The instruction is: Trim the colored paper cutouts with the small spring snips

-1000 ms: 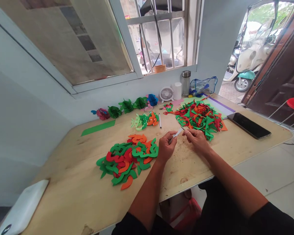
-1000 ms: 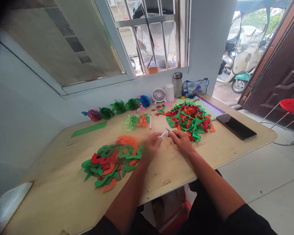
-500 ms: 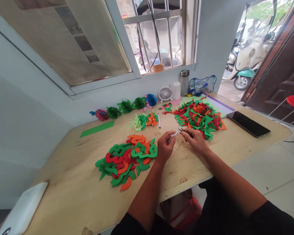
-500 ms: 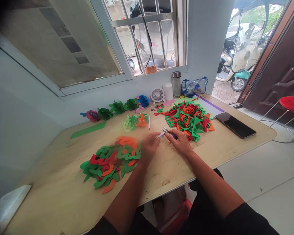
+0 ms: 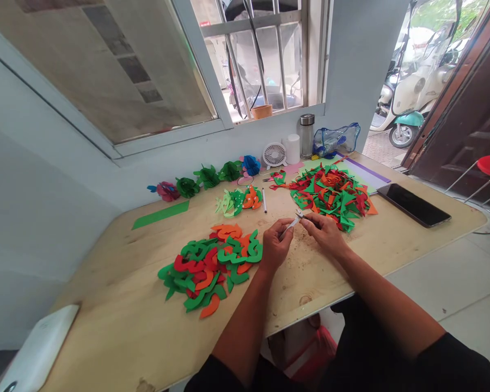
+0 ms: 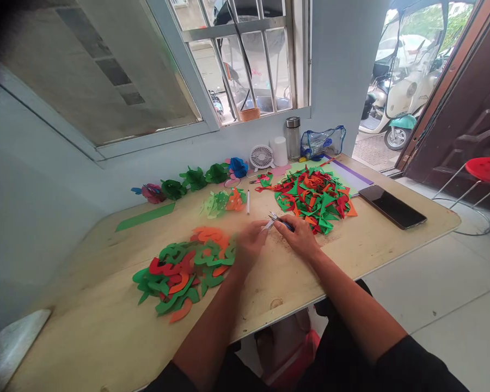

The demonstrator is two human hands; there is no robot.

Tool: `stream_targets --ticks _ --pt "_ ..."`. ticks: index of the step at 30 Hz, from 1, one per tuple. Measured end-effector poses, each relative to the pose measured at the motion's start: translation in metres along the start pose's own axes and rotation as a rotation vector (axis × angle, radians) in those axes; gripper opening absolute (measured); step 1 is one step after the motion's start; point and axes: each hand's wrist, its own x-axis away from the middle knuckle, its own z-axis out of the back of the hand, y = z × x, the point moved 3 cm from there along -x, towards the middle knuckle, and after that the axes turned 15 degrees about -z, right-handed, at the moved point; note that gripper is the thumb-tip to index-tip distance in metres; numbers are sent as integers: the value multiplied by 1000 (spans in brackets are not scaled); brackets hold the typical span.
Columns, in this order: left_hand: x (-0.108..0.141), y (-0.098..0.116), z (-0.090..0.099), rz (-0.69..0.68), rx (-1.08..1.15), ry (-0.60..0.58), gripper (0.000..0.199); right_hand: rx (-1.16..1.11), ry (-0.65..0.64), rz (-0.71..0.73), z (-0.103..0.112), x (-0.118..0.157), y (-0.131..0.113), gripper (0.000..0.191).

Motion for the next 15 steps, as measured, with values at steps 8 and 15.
stream_targets --ticks 8,15 --pt "0 0 0 2 -1 -6 25 44 59 12 0 0 2 38" --pt "0 1 0 -9 -22 -15 24 50 75 17 1 1 3 36"
